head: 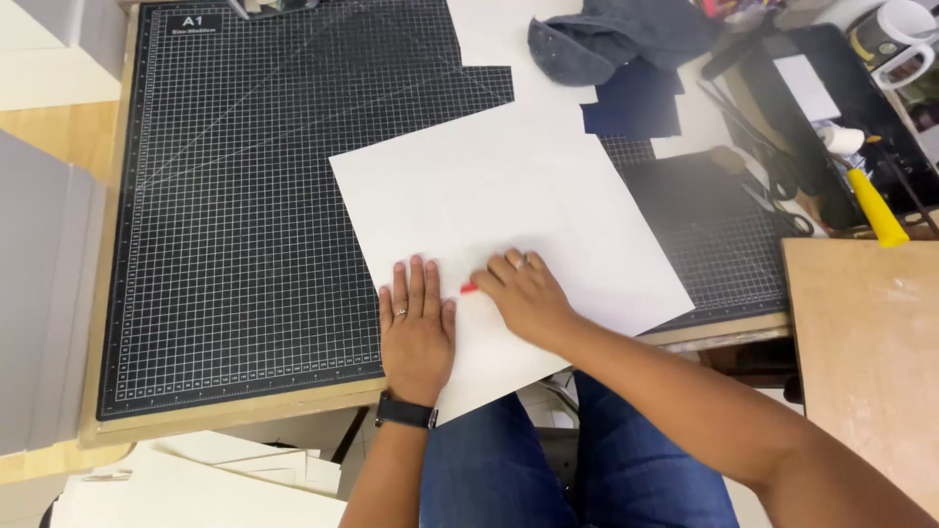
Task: Applying glue to cardboard pieces and mounting them onto paper sheets using a roller and squeegee
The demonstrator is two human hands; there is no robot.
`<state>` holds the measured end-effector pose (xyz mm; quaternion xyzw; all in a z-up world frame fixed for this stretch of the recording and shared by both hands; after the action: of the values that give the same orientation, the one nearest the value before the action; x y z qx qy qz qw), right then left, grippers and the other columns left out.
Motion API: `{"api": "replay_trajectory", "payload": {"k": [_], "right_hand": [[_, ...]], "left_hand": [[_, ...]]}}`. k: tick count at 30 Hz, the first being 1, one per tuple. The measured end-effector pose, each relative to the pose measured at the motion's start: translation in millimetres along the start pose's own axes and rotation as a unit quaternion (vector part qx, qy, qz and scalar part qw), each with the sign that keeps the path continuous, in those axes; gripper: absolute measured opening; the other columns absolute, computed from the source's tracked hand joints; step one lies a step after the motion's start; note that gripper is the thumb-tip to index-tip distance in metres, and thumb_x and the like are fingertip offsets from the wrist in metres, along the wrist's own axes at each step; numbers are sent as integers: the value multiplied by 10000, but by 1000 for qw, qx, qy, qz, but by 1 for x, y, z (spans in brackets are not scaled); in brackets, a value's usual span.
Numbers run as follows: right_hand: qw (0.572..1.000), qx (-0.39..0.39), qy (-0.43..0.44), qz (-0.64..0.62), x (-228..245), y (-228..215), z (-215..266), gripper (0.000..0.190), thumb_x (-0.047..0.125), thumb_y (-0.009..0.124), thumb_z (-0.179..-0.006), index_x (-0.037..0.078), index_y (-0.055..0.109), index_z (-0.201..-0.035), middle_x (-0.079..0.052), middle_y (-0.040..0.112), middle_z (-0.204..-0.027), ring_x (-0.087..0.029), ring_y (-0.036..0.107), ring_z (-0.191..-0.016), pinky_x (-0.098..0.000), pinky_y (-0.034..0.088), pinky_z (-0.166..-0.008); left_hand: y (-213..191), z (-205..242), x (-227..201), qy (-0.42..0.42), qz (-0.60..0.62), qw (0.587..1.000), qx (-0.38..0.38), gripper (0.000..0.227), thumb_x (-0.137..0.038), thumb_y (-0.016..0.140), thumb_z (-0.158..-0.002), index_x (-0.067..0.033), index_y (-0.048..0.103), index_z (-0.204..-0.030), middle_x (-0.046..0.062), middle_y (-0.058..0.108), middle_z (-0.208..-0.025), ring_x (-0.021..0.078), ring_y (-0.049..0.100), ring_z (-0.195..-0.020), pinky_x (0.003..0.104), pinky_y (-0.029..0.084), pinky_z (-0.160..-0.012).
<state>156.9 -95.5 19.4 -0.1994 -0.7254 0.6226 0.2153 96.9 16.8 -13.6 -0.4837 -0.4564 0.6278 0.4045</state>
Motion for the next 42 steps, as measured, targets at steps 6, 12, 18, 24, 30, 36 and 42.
{"api": "replay_trajectory", "payload": {"k": [6, 12, 18, 24, 30, 36, 42], "right_hand": [[1000, -15, -15, 15, -9, 22, 3, 186, 254, 457, -1061, 158, 613, -1097, -65, 580, -976, -275, 553, -1000, -424, 422, -867], [998, -11, -39, 43, 2, 21, 32, 171, 248, 448, -1042, 190, 590, -1117, -41, 551, -961, -261, 529, -968, -422, 415, -875], [994, -72, -54, 64, 3, 14, 23, 192, 243, 421, -1060, 182, 589, -1129, -56, 520, -955, -273, 510, -959, -421, 407, -863], [998, -20, -51, 40, -44, 8, 35, 226, 267, 424, -1051, 212, 623, -1142, -58, 559, -1003, -277, 532, -1028, -433, 422, -939], [994, -27, -17, 109, -140, -1, 72, 232, 330, 451, -1055, 215, 643, -1117, -54, 582, -1029, -265, 549, -1057, -423, 426, -969], [985, -3, 75, 155, -229, -19, 100, 205, 356, 495, -1058, 257, 610, -1196, -9, 593, -1066, -206, 556, -1087, -372, 437, -966], [987, -37, 141, 70, -237, -21, 102, 331, 426, 531, -1052, 227, 569, -1313, -24, 585, -1061, -234, 572, -1088, -408, 453, -967]], "left_hand": [[6, 2, 1, -2, -10, 1000, -3, 620, -441, 179, -1107, -183, 93, -1664, 30, 1, -1747, 280, -45, -1591, 480, -48, -1275], [2, 2, -1, -5, -7, 1000, 3, 619, -450, 160, -1106, -187, 100, -1664, 29, 9, -1747, 269, -48, -1592, 480, -55, -1273], [-3, 2, 1, -11, -23, 1000, 5, 632, -473, 164, -1105, -191, 96, -1666, 37, 14, -1747, 285, -38, -1593, 483, -45, -1276], [1, 2, 1, -20, -33, 999, 36, 632, -470, 118, -1099, -205, 39, -1667, 20, -42, -1747, 271, -80, -1591, 478, -72, -1276], [0, 3, 0, -24, -35, 998, 35, 623, -454, 119, -1105, -201, 51, -1670, 18, -36, -1749, 264, -83, -1590, 474, -80, -1267], [0, 1, -1, -18, -44, 999, 25, 623, -457, 130, -1110, -191, 70, -1670, 37, -3, -1749, 275, -62, -1592, 477, -69, -1268], [4, -30, -63, 47, 4, 984, -171, 680, -368, 573, -979, -59, 419, -1565, 217, 321, -1660, 417, 239, -1548, 623, 175, -1223]]}}
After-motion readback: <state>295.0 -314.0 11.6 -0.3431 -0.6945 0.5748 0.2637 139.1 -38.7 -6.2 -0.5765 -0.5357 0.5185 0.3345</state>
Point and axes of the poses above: each hand's wrist, its own z-axis away from the middle knuckle, its own y-axis out of the palm, x = y × z, the point moved 10 cm from there along -z, towards the middle knuckle
